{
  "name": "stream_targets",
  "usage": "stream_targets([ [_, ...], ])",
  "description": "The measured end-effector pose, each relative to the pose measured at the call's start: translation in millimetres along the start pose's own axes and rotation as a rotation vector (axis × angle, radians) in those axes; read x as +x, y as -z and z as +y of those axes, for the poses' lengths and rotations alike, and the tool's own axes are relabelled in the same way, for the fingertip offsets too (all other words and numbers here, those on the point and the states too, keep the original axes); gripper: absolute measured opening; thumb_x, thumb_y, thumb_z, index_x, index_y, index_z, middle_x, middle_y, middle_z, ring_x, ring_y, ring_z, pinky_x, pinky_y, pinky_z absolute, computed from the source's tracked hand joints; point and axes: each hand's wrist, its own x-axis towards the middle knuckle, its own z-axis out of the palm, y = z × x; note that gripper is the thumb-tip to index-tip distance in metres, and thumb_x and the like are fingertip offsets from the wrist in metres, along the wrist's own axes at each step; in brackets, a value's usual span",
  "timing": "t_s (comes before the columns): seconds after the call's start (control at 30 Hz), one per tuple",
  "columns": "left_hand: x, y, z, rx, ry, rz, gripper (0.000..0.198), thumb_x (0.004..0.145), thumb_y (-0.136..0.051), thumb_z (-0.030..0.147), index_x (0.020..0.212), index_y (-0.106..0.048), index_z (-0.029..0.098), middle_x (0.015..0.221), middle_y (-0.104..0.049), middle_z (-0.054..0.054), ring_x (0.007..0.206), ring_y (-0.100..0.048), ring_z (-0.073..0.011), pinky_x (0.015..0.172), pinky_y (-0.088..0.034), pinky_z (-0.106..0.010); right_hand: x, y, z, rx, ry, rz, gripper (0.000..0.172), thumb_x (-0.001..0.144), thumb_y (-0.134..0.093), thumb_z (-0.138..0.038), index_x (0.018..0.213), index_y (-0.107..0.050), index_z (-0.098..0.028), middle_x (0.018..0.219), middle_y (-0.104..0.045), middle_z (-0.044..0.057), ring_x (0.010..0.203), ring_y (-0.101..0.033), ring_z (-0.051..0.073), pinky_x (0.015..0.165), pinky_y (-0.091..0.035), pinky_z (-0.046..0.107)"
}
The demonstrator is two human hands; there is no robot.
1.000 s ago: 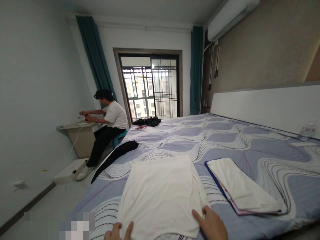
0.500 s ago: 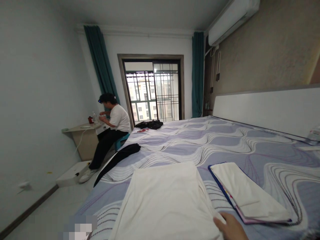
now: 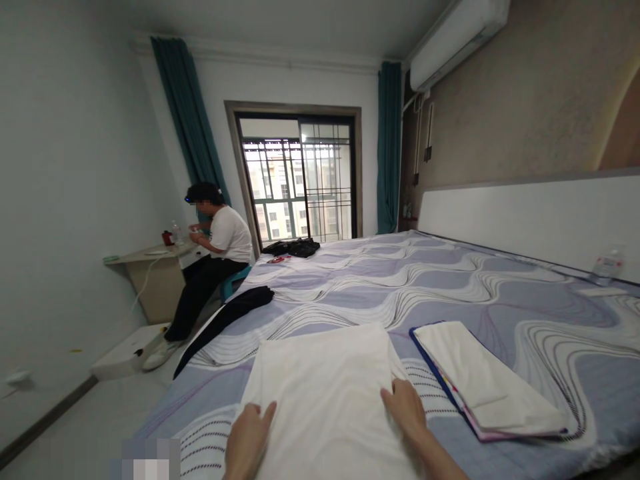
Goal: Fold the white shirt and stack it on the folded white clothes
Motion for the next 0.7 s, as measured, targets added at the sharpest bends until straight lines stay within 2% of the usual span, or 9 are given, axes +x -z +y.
stream_targets([
  [0.07, 10, -6.2, 2, -0.057, -0.03, -0.013, 0.036, 0.075, -0.04, 0.054, 0.07, -0.057, 0.022, 0.073, -0.07, -0.012, 0.08, -0.068, -0.0315, 0.075, -0.049, -0.041, 5, -4, 5, 0.054, 0.024, 0.023, 0.022, 0.086, -0.044, -0.037, 0.082, -0.059, -0.022, 0.089, -0.07, 0.009, 0.086, -0.067, 0.022, 0.074, -0.047, 0.03],
  [0.13, 17, -7.0, -2, -0.123, -0.02, -0.01, 0.036, 0.079, -0.035, 0.05, 0.071, -0.057, 0.023, 0.077, -0.071, -0.011, 0.081, -0.068, -0.0278, 0.075, -0.05, -0.037, 6, -6, 16, 0.124, 0.003, 0.05, 0.022, 0.088, -0.039, -0.039, 0.08, -0.054, -0.024, 0.082, -0.069, 0.005, 0.078, -0.066, 0.02, 0.07, -0.047, 0.028],
  [0.3, 25, 2.5, -15, -0.232, 0.088, -0.07, 0.046, 0.078, -0.043, 0.058, 0.076, -0.065, 0.018, 0.09, -0.075, -0.015, 0.091, -0.069, -0.0295, 0.079, -0.052, -0.037, 9, 0, 37, 0.075, -0.057, 0.012, 0.018, 0.082, -0.048, -0.038, 0.09, -0.054, -0.024, 0.08, -0.07, 0.005, 0.079, -0.067, 0.024, 0.072, -0.047, 0.032],
  [0.37, 32, 4.2, -14, -0.258, 0.104, -0.117, 0.054, 0.075, -0.046, 0.066, 0.074, -0.068, 0.017, 0.083, -0.075, -0.014, 0.086, -0.07, -0.0302, 0.076, -0.052, -0.037, 18, 2, 38, 0.002, -0.045, 0.034, 0.032, 0.082, -0.048, -0.041, 0.105, -0.057, -0.02, 0.092, -0.071, 0.01, 0.091, -0.067, 0.027, 0.079, -0.047, 0.035],
  [0.43, 44, 2.1, -11, -0.279, 0.107, -0.146, 0.061, 0.073, -0.047, 0.073, 0.073, -0.07, 0.016, 0.075, -0.074, -0.012, 0.078, -0.07, -0.0299, 0.071, -0.053, -0.037, 33, -1, 36, -0.061, 0.005, 0.088, 0.05, 0.084, -0.044, -0.046, 0.122, -0.053, -0.014, 0.117, -0.066, 0.017, 0.112, -0.06, 0.029, 0.092, -0.044, 0.04],
  [0.5, 59, -2.6, -7, -0.297, 0.104, -0.154, 0.065, 0.072, -0.047, 0.075, 0.075, -0.071, 0.015, 0.068, -0.073, -0.011, 0.071, -0.07, -0.0292, 0.066, -0.053, -0.037, 52, -8, 36, -0.115, 0.06, 0.1, 0.067, 0.085, -0.044, -0.053, 0.136, -0.045, -0.009, 0.141, -0.05, 0.019, 0.132, -0.044, 0.032, 0.108, -0.033, 0.046],
  [0.57, 79, -7.7, -3, -0.307, 0.098, -0.148, 0.066, 0.071, -0.047, 0.075, 0.076, -0.071, 0.014, 0.064, -0.071, -0.011, 0.067, -0.069, -0.0293, 0.063, -0.052, -0.037, 73, -16, 36, -0.142, 0.083, 0.041, 0.079, 0.083, -0.043, -0.062, 0.143, -0.039, -0.01, 0.152, -0.036, 0.017, 0.143, -0.027, 0.032, 0.116, -0.017, 0.052],
  [0.63, 100, -11.9, 1, -0.307, 0.084, -0.128, 0.061, 0.07, -0.052, 0.072, 0.074, -0.072, 0.014, 0.063, -0.072, -0.011, 0.069, -0.069, -0.0304, 0.066, -0.052, -0.038, 95, -22, 37, -0.085, 0.099, -0.027, 0.079, 0.084, -0.041, -0.065, 0.144, -0.04, -0.014, 0.155, -0.032, 0.013, 0.146, -0.019, 0.03, 0.118, -0.007, 0.054],
  [0.7, 121, -15.8, 4, -0.303, 0.063, -0.09, 0.053, 0.067, -0.058, 0.066, 0.07, -0.072, 0.015, 0.066, -0.073, -0.011, 0.076, -0.07, -0.0322, 0.072, -0.053, -0.039, 117, -24, 36, 0.009, 0.104, -0.057, 0.071, 0.087, -0.036, -0.06, 0.142, -0.044, -0.016, 0.153, -0.036, 0.011, 0.145, -0.022, 0.028, 0.118, -0.006, 0.053],
])
